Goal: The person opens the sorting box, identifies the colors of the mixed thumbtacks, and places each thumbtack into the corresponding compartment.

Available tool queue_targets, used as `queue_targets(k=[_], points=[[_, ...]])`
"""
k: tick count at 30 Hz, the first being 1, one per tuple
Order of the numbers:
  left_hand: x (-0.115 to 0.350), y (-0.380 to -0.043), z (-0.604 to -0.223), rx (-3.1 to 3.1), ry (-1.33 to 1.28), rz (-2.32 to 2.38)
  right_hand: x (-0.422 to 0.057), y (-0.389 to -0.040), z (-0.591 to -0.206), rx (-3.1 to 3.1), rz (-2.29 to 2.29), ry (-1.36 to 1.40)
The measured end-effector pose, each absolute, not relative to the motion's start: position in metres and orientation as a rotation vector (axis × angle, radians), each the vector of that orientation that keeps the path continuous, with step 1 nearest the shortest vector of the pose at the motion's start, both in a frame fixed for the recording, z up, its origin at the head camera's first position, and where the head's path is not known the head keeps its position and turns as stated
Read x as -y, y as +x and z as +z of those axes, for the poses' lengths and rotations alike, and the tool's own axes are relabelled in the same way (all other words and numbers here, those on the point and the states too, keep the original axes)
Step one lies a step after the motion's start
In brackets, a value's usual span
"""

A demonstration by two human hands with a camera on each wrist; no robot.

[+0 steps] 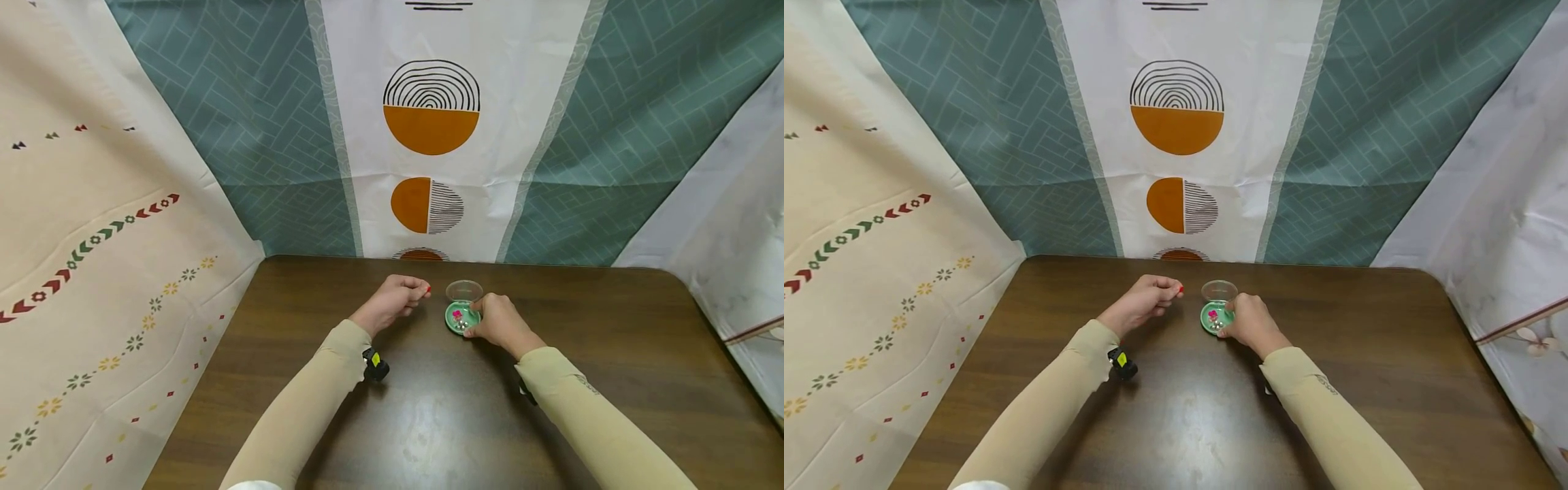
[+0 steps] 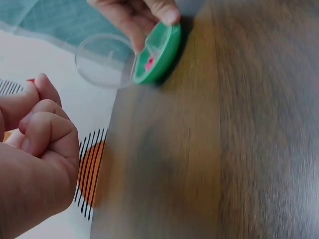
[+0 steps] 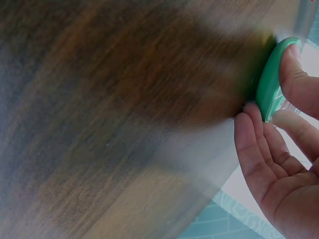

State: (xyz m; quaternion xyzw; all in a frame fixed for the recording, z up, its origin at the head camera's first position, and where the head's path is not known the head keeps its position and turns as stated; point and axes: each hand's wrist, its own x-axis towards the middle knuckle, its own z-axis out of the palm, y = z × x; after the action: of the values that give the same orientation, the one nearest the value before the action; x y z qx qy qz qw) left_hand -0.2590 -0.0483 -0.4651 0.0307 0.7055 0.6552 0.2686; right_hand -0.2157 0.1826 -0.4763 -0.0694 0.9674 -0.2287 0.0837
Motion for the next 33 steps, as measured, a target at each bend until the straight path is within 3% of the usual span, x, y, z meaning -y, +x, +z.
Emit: queue_targets(k=[17, 33], points=[[-0.016, -0.248, -0.479, -2.381, 0.3, 1.56, -0.185, -0.216, -0.48, -2.905, -0.709, -0.213], [-0.044, -0.235, -0.48, -2.816, 0.347, 0.998, -0.185, -0.217, -0.478, -2.873, -0.807, -0.144]])
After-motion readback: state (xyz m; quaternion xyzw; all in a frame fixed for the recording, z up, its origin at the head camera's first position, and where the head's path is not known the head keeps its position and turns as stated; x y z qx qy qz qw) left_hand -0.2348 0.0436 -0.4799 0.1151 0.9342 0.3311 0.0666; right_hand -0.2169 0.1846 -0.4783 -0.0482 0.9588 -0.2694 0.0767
